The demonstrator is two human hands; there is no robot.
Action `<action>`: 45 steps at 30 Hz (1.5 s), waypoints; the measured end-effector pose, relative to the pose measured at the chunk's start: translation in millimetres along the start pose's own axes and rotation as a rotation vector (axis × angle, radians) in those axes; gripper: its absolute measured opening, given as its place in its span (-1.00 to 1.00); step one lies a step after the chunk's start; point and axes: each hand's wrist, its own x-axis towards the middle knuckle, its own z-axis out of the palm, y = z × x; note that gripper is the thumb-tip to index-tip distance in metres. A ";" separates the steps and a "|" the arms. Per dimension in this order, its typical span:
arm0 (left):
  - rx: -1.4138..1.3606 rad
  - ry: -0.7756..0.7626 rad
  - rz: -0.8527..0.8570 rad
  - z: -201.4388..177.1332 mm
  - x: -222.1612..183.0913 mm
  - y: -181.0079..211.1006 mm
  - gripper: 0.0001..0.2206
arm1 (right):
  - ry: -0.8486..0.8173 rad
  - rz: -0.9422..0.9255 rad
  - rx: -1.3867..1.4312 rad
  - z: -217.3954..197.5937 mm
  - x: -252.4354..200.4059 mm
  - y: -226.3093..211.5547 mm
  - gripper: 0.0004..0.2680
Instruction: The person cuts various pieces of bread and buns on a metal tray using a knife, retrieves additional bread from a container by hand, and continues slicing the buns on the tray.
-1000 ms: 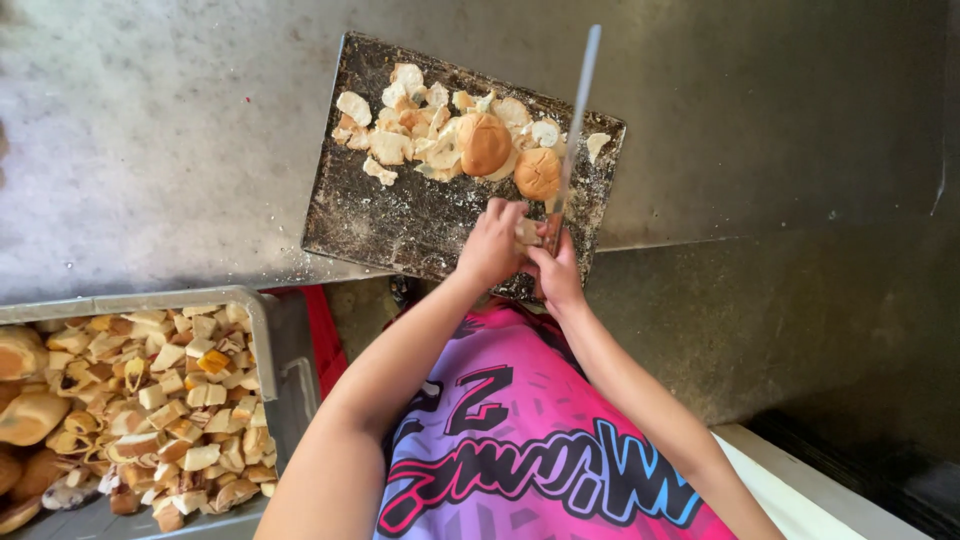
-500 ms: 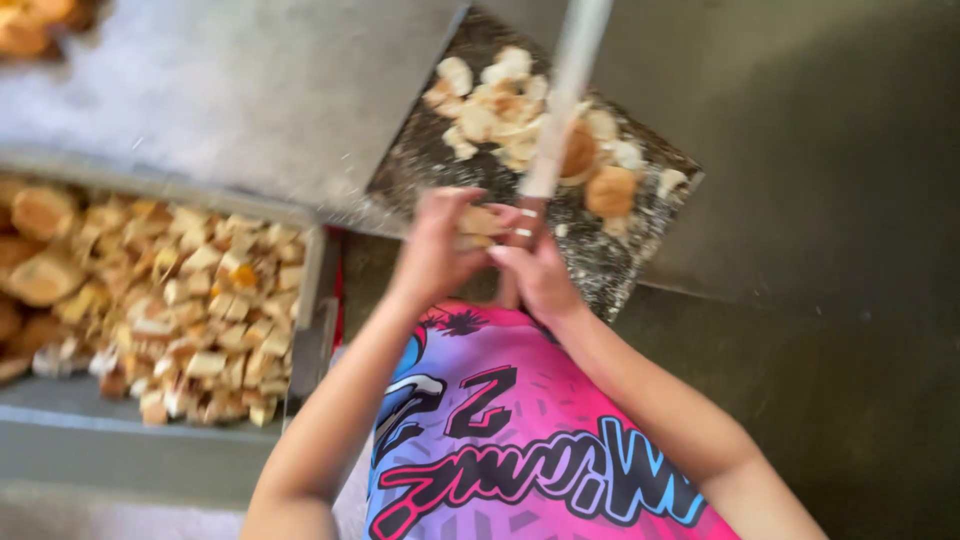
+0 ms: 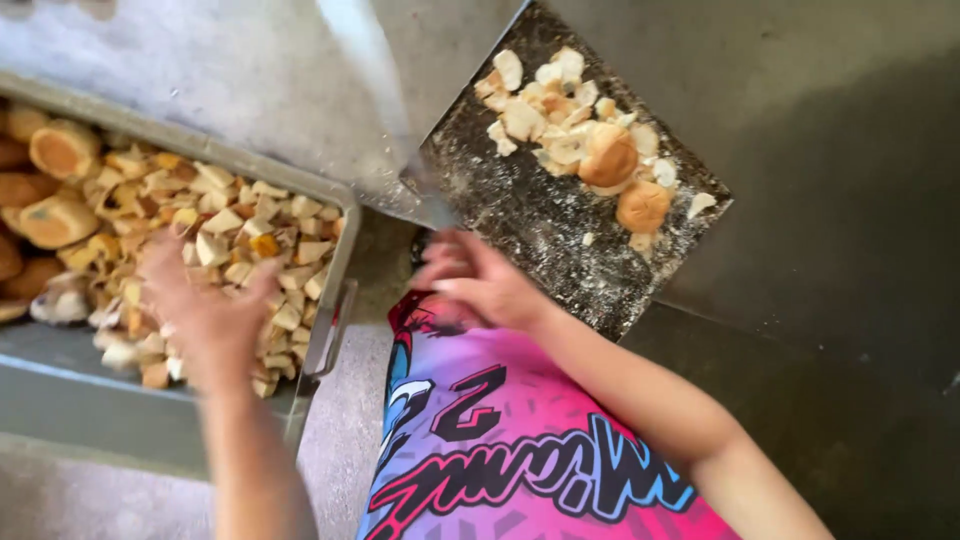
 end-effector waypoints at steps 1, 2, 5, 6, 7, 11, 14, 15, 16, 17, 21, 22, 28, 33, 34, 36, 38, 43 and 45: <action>-0.145 -0.087 -0.046 29.8 10.0 24.0 -0.18 | 0.120 0.027 0.012 -16.8 -21.7 -0.1 -0.61; -0.358 -0.057 0.197 55.3 7.6 51.5 -0.26 | 0.220 0.021 0.050 -33.2 -43.5 0.5 -0.63; -0.304 -0.313 0.598 129.8 11.6 140.1 -0.29 | 0.527 -0.038 0.156 -71.1 -111.5 14.3 -0.70; -0.321 -0.364 0.695 153.2 4.4 170.4 -0.28 | 0.593 -0.087 0.184 -80.1 -132.4 21.8 -0.71; -0.336 -0.418 0.798 175.2 -3.3 198.1 -0.27 | 0.662 -0.140 0.217 -86.3 -151.7 31.0 -0.71; -0.213 -0.597 0.959 250.9 -30.4 286.2 -0.21 | 0.936 -0.270 0.351 -94.8 -206.2 69.6 -0.72; -0.159 -0.626 0.976 288.1 -47.9 320.0 -0.16 | 1.097 -0.306 0.438 -89.7 -223.6 96.5 -0.74; -0.144 -0.630 0.978 297.7 -53.2 327.9 -0.15 | 1.110 -0.330 0.461 -90.3 -227.9 101.8 -0.75; -0.124 -0.598 1.019 306.6 -58.3 334.6 -0.17 | 1.123 -0.354 0.484 -90.4 -231.0 106.8 -0.75; -0.101 -0.561 1.050 313.3 -62.6 335.3 -0.18 | 1.126 -0.373 0.505 -88.9 -232.9 112.9 -0.76; 0.014 -0.502 1.069 332.3 -68.7 328.1 -0.35 | 1.135 -0.386 0.585 -91.1 -234.6 122.8 -0.79; -0.095 -0.517 1.070 333.3 -65.9 321.8 -0.38 | 1.135 -0.383 0.574 -91.7 -234.3 121.7 -0.80; -0.701 -0.905 0.667 292.6 -32.6 261.7 -0.37 | 1.053 -0.339 0.381 -108.5 -228.5 97.2 -0.79; -1.166 -1.175 0.267 253.9 -5.2 204.3 -0.31 | 0.928 -0.207 -0.066 -119.0 -201.4 76.1 -0.75; -1.221 -1.184 0.154 248.5 -4.5 196.5 -0.28 | 0.891 -0.192 -0.181 -120.1 -194.6 70.2 -0.73; -1.334 -1.196 -0.069 236.6 -1.7 183.0 -0.23 | 0.816 -0.196 -0.442 -121.1 -180.9 55.9 -0.71; -1.326 -1.119 -0.053 229.4 -7.0 177.8 -0.12 | 0.746 -0.233 -0.731 -119.9 -169.4 40.9 -0.71; -0.898 -0.668 0.309 235.3 -11.8 179.2 -0.11 | 0.678 -0.006 -0.756 -120.1 -145.5 29.2 -0.72; -0.343 -0.345 0.459 231.5 -11.5 173.0 -0.12 | 0.656 0.003 -0.682 -124.4 -140.2 39.1 -0.75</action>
